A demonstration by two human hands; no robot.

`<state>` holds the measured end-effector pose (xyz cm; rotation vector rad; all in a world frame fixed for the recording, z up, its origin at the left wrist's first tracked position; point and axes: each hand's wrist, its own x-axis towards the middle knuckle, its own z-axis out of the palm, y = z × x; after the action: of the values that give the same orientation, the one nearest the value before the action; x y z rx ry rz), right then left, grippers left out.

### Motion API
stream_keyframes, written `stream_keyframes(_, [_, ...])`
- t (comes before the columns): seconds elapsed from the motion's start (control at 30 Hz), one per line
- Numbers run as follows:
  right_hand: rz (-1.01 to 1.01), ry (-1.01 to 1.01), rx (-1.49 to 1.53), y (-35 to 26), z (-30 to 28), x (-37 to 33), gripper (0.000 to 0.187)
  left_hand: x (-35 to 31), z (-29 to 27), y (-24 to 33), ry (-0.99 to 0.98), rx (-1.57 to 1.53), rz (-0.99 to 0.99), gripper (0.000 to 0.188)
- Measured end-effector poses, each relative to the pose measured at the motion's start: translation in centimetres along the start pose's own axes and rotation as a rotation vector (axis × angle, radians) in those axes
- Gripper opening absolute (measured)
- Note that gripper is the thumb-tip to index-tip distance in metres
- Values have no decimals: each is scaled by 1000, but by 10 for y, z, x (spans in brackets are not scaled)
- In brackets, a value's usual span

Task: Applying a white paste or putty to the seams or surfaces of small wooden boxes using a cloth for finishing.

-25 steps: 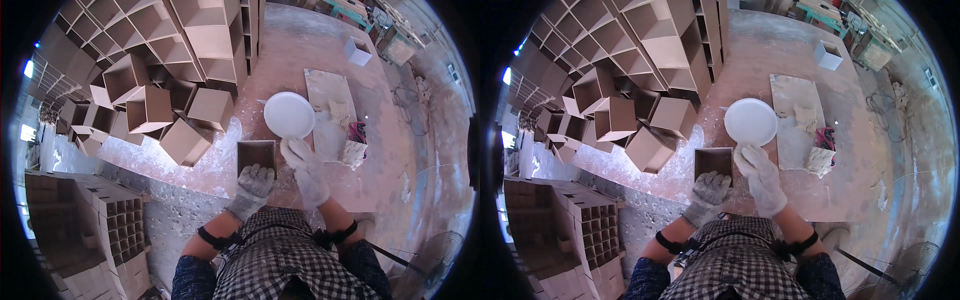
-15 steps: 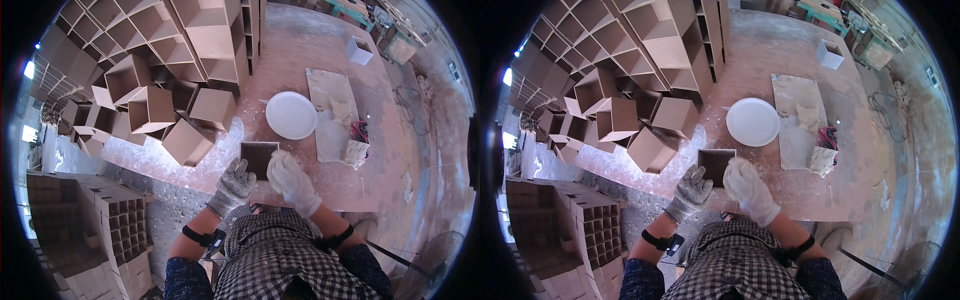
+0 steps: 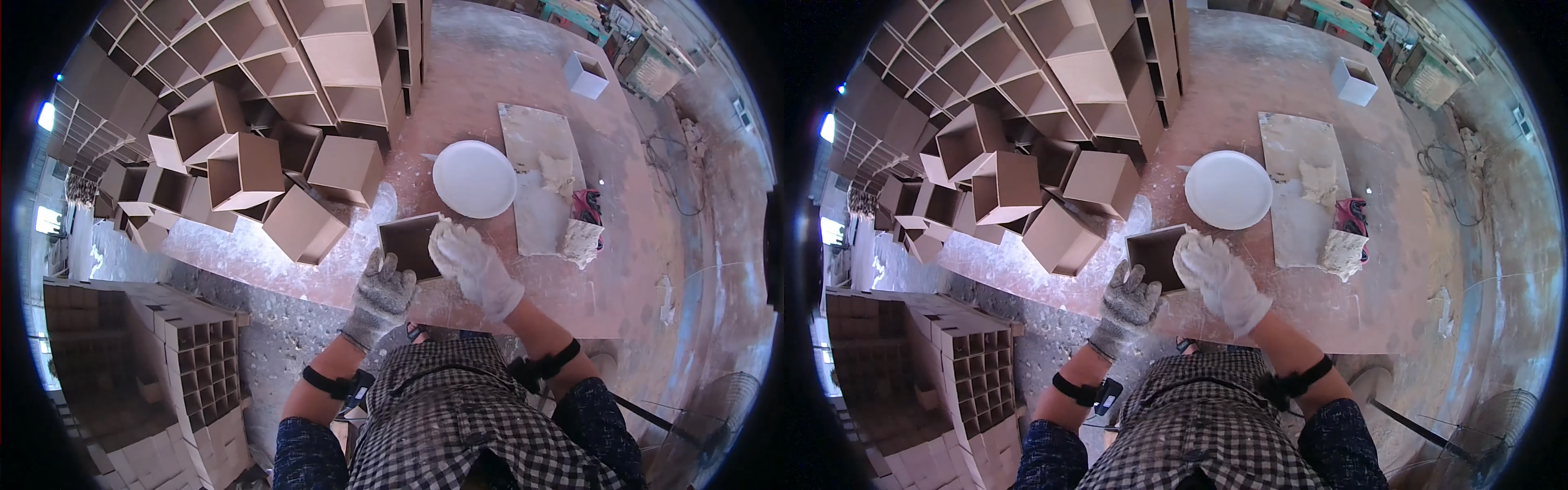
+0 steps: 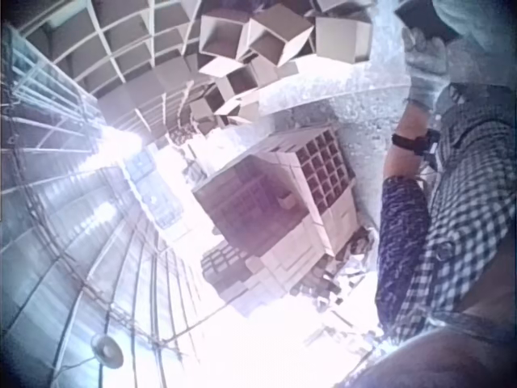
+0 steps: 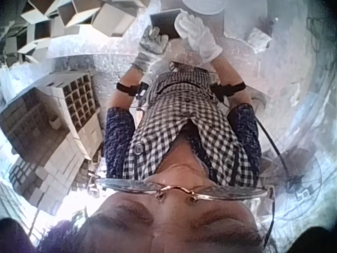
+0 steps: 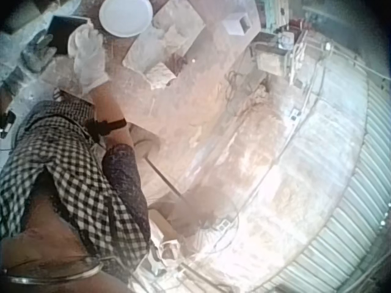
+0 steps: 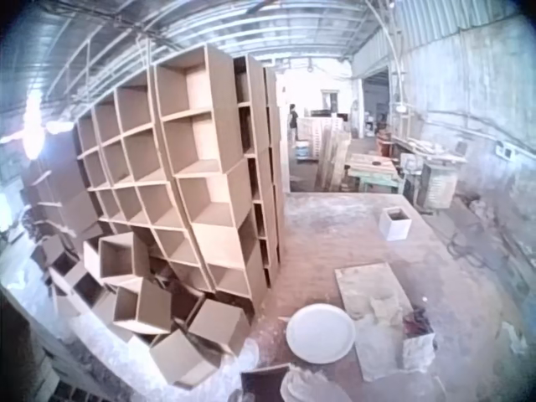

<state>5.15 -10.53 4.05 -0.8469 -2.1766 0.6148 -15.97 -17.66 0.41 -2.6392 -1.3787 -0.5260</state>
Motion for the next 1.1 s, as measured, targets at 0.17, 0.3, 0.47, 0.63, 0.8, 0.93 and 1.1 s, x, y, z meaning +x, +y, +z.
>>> stream_keyframes(0.17, [-137,-248,-420,-47,-13,-47,41,-8,-1,10,50,53,-51,23])
stream_keyframes(0.3, [99,-78,64,-43,-20,-86,33,7,2,28,21,84,-186,28])
stream_keyframes(0.47, [140,244,110,-33,-32,-45,28,29,-16,59,27,-145,-368,44])
stream_keyframes(0.63, [184,50,-70,-11,-9,-24,40,16,-39,12,230,-155,-87,51])
stream_keyframes(0.8, [148,-22,-540,-44,19,-44,49,-1,-21,-24,-36,-75,115,31])
stream_keyframes(0.93, [108,-274,-564,-75,30,-59,47,-3,-16,-17,3,13,170,32])
stream_keyframes(1.1, [-79,-220,-414,-82,12,-57,37,-31,-14,10,7,-44,9,49])
